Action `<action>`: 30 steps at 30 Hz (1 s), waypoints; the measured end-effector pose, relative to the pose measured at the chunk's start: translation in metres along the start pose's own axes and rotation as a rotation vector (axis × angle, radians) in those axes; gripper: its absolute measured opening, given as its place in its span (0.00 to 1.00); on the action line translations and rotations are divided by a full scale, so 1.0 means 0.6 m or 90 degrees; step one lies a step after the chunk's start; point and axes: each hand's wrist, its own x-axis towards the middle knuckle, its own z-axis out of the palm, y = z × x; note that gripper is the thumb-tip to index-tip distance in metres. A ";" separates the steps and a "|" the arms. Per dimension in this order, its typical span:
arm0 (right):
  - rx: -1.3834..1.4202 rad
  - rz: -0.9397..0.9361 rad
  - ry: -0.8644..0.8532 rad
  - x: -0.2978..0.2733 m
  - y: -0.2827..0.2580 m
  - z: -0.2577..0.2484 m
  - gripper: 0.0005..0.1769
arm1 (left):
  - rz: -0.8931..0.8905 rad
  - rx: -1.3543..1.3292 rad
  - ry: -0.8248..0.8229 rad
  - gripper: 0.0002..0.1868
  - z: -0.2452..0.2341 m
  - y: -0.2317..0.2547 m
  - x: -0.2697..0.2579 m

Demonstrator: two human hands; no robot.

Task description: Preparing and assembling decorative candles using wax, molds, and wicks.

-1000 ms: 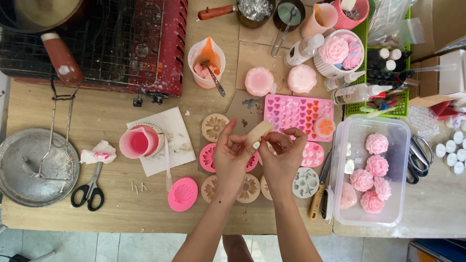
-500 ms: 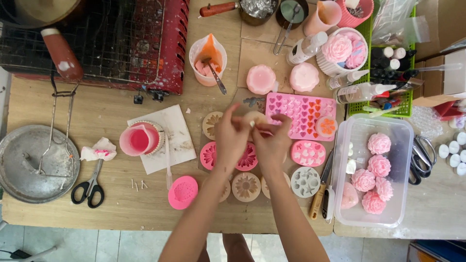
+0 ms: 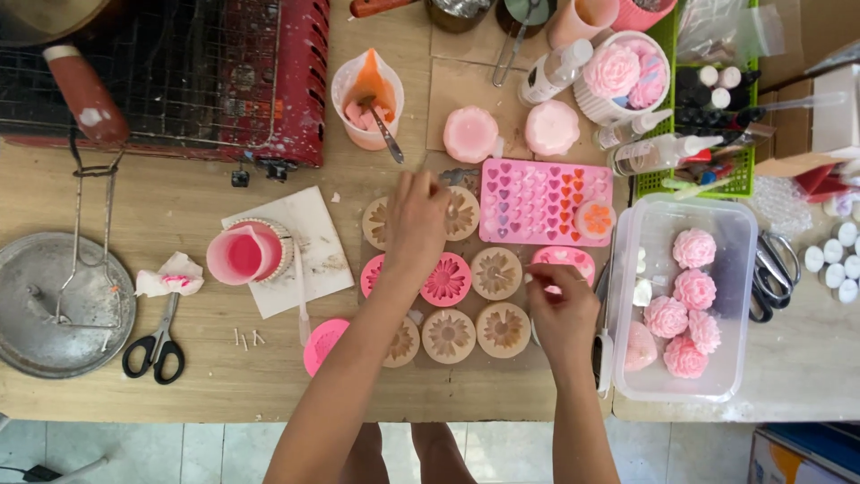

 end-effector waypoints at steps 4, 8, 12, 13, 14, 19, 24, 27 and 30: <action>-0.019 -0.072 -0.070 -0.003 0.014 0.010 0.12 | 0.089 0.142 0.044 0.06 0.032 -0.007 -0.015; -0.081 -0.117 -0.079 -0.004 0.024 0.032 0.11 | 0.066 0.167 0.017 0.07 0.048 -0.013 -0.019; -0.142 -0.125 -0.077 -0.002 0.033 0.048 0.07 | -0.010 0.003 0.035 0.05 0.018 -0.027 -0.038; -0.152 -0.124 -0.079 -0.002 0.034 0.053 0.07 | -0.046 -0.108 0.096 0.07 0.004 -0.035 -0.048; -0.151 -0.128 -0.085 -0.002 0.034 0.053 0.07 | -0.052 -0.105 0.100 0.07 -0.032 -0.031 -0.073; -0.217 -0.148 -0.104 0.005 0.038 0.057 0.07 | -0.196 -0.035 0.207 0.08 -0.100 -0.061 -0.184; -0.206 -0.185 -0.099 -0.009 0.020 0.059 0.07 | -0.191 -0.016 0.164 0.13 -0.084 -0.059 -0.209; -0.206 -0.180 -0.094 -0.009 0.014 0.061 0.07 | -0.161 0.036 0.149 0.13 -0.079 -0.043 -0.215; -0.218 -0.204 -0.085 -0.010 0.032 0.068 0.08 | -0.129 0.017 0.165 0.15 -0.078 -0.033 -0.225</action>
